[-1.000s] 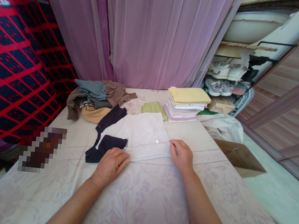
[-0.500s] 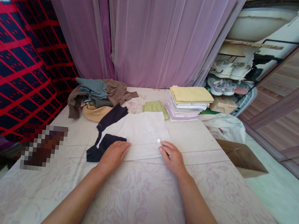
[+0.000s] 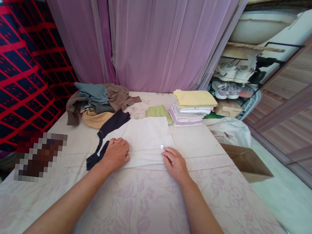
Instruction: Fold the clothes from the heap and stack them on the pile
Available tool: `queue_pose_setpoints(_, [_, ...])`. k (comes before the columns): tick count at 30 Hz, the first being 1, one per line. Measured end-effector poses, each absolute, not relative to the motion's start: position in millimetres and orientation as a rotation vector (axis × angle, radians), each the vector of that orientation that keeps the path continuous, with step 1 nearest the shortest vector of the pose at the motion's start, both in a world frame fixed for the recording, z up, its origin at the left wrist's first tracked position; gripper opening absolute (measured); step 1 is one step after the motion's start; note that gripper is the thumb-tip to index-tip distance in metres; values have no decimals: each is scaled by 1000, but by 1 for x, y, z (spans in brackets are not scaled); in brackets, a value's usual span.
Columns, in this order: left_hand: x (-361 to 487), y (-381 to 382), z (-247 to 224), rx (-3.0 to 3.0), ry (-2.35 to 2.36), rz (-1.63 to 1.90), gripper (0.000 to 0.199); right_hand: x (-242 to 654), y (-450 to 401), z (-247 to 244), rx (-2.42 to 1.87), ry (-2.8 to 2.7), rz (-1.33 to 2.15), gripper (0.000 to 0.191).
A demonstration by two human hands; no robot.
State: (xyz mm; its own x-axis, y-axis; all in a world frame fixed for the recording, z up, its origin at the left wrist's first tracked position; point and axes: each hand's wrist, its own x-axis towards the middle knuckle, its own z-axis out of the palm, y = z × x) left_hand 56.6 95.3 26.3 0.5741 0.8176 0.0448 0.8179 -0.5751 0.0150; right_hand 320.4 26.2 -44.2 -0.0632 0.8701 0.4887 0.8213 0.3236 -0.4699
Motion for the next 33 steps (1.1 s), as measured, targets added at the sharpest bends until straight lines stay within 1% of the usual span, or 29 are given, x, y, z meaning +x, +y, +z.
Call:
queue_pose_setpoints(3, [66,82,19,-2788,-1390,-232,29,321,26,-43,-1488,-1854,83,24])
queue_pose_setpoints(6, [75,66,4,-2980,-1147,-343,35,322,24,-40,-1519,-1787,19,27])
queue_pose_setpoints(9, [77,54,-14,-3114,-1029,-327,38,319,21,-35,-1572,-1808,-9,32])
queue_pose_setpoints(12, [75,49,-25,-3124,-1026,-265,56,312,16,-32,-1697,-1990,53,39])
queue_pose_setpoints(14, [73,49,-28,-3119,-1018,-221,64,307,14,-31,-1814,-2088,94,46])
queue_pose_setpoints(16, [72,50,-28,-3112,-1012,-203,65,304,12,-30,-1894,-2130,121,49])
queue_pose_setpoints(20, [72,50,-27,-3098,-986,-198,61,300,10,-27,-1944,-2139,125,50])
queue_pose_setpoints(27, [72,50,-27,-3095,-983,-207,60,293,2,-28,-1817,-2223,116,51])
queue_pose_setpoints(29, [72,50,-28,-3092,-983,-211,60,303,4,-30,-1823,-2150,82,47])
queue_pose_setpoints(33, [72,51,-31,-3083,-981,-238,60,334,15,-37,-1910,-1770,-114,38])
